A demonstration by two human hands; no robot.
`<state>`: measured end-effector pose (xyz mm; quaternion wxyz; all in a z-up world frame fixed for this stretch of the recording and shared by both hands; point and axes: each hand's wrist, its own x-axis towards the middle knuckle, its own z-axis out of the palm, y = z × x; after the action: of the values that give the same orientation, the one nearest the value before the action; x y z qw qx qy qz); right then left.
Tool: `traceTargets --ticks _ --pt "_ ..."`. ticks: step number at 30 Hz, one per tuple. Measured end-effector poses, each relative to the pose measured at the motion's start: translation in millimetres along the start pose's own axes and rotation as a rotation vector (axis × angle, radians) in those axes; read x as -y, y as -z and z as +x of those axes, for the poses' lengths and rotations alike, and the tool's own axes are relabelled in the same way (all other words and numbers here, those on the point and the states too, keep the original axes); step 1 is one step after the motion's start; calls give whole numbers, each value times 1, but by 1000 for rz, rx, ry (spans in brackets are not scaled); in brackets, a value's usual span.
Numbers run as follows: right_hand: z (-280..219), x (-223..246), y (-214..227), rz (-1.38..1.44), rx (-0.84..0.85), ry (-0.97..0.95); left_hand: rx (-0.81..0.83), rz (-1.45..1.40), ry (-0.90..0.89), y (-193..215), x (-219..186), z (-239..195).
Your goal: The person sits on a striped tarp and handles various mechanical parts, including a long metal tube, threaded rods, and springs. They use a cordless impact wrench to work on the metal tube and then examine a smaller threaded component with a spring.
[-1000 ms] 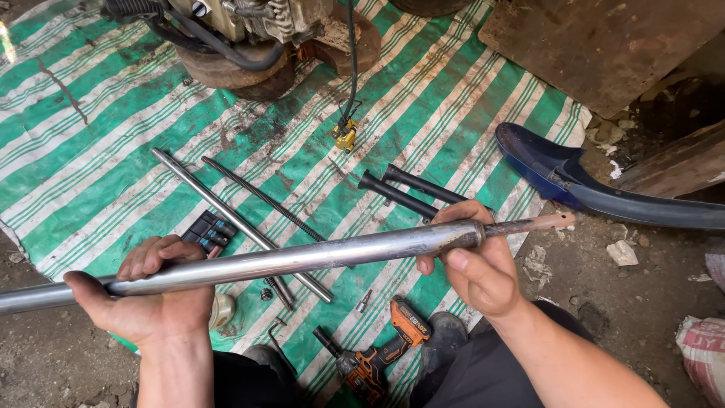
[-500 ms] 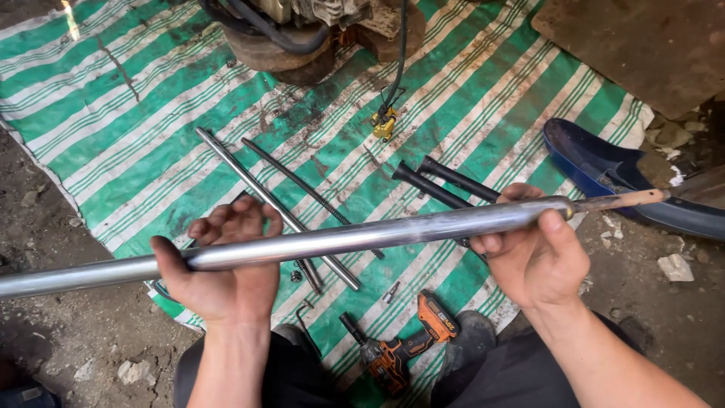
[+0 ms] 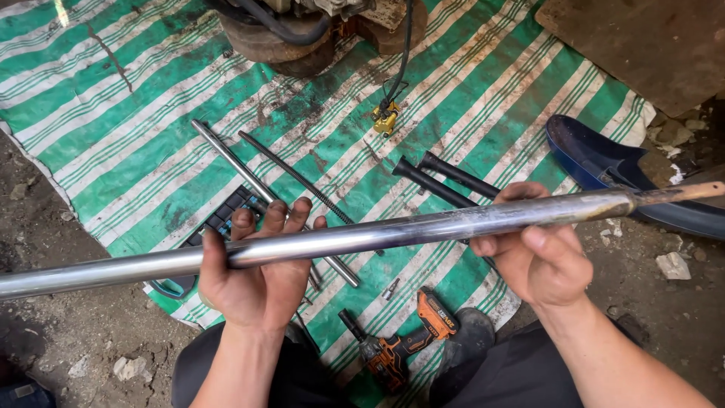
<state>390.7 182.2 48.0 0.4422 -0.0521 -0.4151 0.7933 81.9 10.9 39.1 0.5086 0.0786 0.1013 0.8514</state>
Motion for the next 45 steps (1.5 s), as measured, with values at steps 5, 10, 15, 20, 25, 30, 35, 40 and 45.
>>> traceTargets --ticks 5,10,15,20,25,30,35,40,45 --pt "-2 -15 -6 -133 42 -77 115 9 52 4 4 0" --pt "-2 -18 -3 -85 -18 -139 237 36 48 2 12 0" --pt "1 -14 -2 26 43 -212 385 215 72 -3 19 3" --pt "3 -13 -4 33 106 -238 441 306 91 -14 21 -3" --pt "3 -13 21 40 111 -233 344 263 74 -9 23 -8" --pt "10 -14 38 0 155 -253 -176 309 272 7 16 -7" --pt "11 -18 43 -74 142 -142 -99 341 252 53 33 3" --pt "10 -23 27 -95 146 -160 147 310 152 35 27 -1" --pt "-3 -46 40 -88 80 -144 331 310 115 18 25 -3"
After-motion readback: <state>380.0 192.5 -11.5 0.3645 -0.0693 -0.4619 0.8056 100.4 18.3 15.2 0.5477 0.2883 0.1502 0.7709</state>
